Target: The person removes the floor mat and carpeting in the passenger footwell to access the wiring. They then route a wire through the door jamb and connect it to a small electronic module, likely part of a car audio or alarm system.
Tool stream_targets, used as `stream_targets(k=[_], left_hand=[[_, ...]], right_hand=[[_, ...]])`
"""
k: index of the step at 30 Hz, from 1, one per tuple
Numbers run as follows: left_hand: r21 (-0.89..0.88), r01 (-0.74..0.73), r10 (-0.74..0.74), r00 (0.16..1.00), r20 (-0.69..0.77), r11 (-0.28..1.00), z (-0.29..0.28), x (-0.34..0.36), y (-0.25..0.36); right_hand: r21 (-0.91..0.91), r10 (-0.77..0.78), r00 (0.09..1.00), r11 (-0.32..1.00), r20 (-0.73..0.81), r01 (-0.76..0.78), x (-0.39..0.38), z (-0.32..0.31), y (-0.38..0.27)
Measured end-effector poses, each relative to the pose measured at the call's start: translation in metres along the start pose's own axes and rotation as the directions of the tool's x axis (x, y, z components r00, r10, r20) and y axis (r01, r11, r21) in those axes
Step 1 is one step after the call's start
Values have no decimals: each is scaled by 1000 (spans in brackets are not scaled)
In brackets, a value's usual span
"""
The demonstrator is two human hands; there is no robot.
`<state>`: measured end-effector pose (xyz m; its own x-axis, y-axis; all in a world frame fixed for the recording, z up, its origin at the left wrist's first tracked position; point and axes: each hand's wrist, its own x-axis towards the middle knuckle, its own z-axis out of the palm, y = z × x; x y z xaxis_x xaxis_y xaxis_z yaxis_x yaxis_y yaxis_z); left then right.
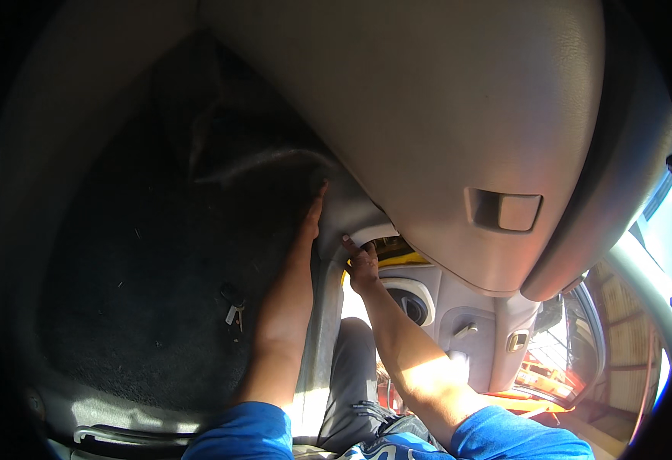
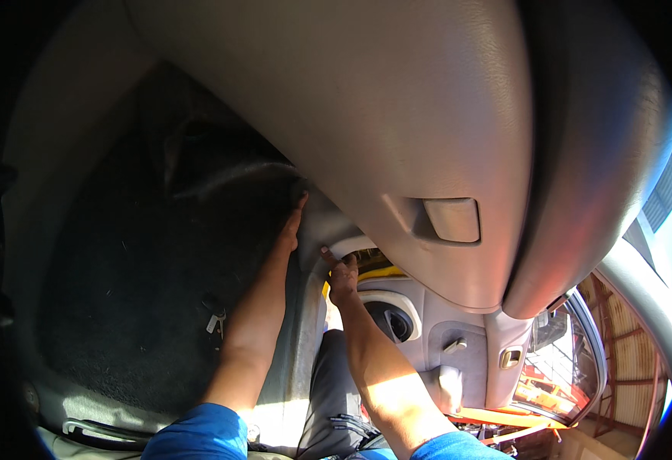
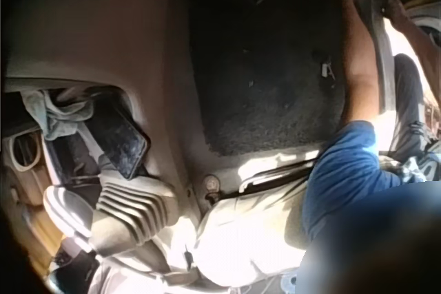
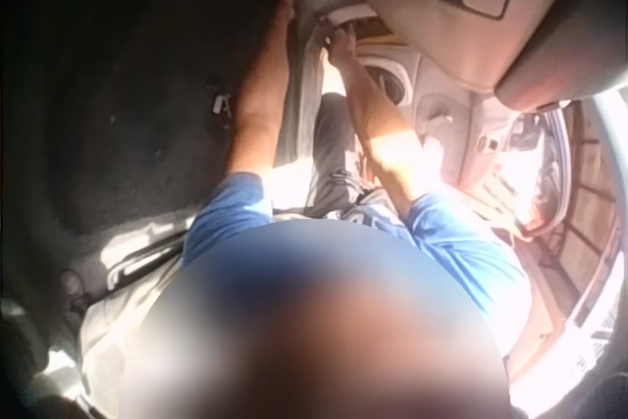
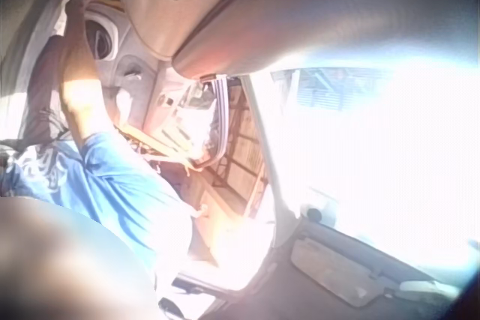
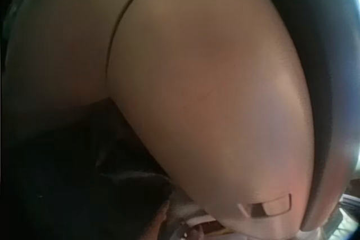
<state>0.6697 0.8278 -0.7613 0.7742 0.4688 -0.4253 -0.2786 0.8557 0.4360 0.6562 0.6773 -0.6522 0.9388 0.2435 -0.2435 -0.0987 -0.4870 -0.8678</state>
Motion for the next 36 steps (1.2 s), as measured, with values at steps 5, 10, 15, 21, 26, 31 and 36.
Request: stream_targets(k=[5, 10, 15, 21, 26, 31, 36], left_hand=[[125, -6, 20, 994, -106, 992, 2, -36, 13], [240, 19, 36, 975, -221, 971, -2, -57, 13], [293, -182, 261, 930, -257, 939, -4, -51, 2], [243, -81, 142, 959, -245, 967, 2, -41, 8], [244, -83, 137, 968, -211, 966, -2, -41, 10], [172, -46, 85, 970, -226, 984, 4, -31, -4], [72, -79, 87, 989, -119, 994, -47, -89, 13]], right_hand=[[-218, -67, 998, 974, -17, 61, 12, 0, 1], [-479, -240, 970, 848, 31, 225, 14, -5, 6], [-434, -163, 973, 874, 162, 218, -6, -12, -21], [-799, 86, 949, 566, 305, 205, -54, 11, -19], [-988, -60, 987, 27, 149, 151, -45, 7, 5], [-849, 38, 997, 526, 74, 43, -34, -36, -15], [-940, -138, 989, 328, 54, 97, -43, -33, -7]])
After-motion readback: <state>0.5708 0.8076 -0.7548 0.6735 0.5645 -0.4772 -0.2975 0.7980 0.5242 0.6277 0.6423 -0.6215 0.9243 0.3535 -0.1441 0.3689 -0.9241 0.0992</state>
